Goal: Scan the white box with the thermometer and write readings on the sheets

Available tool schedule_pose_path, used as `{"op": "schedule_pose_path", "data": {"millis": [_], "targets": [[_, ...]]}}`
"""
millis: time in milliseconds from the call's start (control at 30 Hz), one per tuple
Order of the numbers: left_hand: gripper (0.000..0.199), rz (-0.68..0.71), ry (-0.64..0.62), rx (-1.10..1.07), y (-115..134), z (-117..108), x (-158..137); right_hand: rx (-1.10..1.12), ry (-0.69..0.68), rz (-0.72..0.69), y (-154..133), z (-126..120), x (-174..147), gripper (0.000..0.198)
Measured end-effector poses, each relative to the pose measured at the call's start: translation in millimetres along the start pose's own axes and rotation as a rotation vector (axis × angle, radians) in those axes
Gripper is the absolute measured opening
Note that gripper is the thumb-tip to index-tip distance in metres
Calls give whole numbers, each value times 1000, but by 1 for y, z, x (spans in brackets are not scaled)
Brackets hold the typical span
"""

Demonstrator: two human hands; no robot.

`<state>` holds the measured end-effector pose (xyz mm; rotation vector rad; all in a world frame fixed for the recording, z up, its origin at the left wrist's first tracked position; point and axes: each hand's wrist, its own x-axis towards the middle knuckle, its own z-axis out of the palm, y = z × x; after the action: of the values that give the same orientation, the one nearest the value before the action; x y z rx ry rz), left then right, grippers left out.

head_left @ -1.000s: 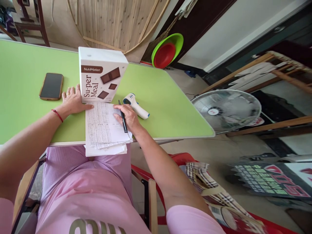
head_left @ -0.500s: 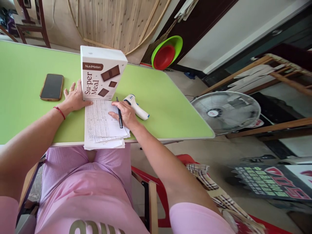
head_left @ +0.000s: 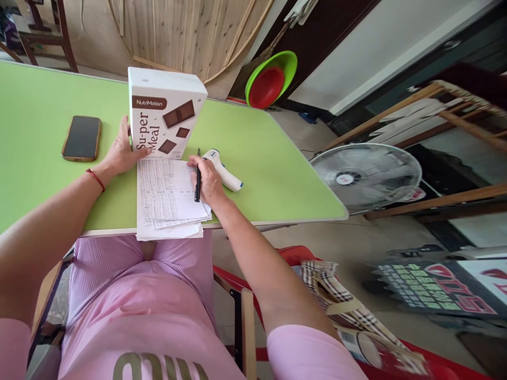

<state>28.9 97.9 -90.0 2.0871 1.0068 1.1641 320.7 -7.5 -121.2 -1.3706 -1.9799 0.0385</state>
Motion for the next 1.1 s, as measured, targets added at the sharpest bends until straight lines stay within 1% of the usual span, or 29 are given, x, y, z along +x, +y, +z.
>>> {"op": "schedule_pose_path", "data": {"millis": [167, 333, 433, 500, 567, 633, 700, 767, 800, 833, 867, 900, 933, 1000, 1033, 1100], "targets": [[92, -7, -10, -47, -2, 0, 1, -54, 10, 32, 2, 2, -1, 38], [83, 49, 27, 16, -1, 0, 1, -37, 1, 27, 1, 3, 0, 49], [83, -11, 42, 49, 6, -2, 0, -55, 78, 47, 2, -3, 0, 48], [85, -66, 45, 45, 19, -6, -3, -133, 170, 130, 5, -11, -1, 41], [90, -118, 19, -2, 37, -13, -7, -229, 220, 267, 10, -20, -4, 39], [99, -167, -13, -44, 56, -22, -11, -284, 184, 408, 19, -27, -5, 45], [100, -210, -89, -85, 74, -30, -14, -293, 92, 507, 27, -32, -5, 44], [97, -262, -149, -144, 88, -38, -15, -262, 19, 577, 29, -39, -3, 38], [91, -280, -173, -160, 94, -41, -15, -227, 24, 604, 26, -43, -3, 38], [84, -290, -218, -167, 98, -44, -15, -175, 60, 619, 19, -48, -3, 40], [78, -293, -268, -176, 102, -46, -15, -102, 129, 623, 9, -53, -6, 43], [72, -289, -325, -189, 104, -47, -14, -9, 233, 600, -6, -59, -11, 47], [69, -284, -389, -206, 106, -48, -14, 104, 317, 548, -24, -64, -18, 47], [65, -279, -505, -245, 107, -48, -14, 362, 437, 448, -67, -71, -37, 42], [64, -281, -547, -255, 106, -48, -14, 512, 461, 404, -89, -72, -47, 38], [63, -287, -586, -245, 102, -48, -14, 795, 417, 371, -128, -69, -66, 34]]}}
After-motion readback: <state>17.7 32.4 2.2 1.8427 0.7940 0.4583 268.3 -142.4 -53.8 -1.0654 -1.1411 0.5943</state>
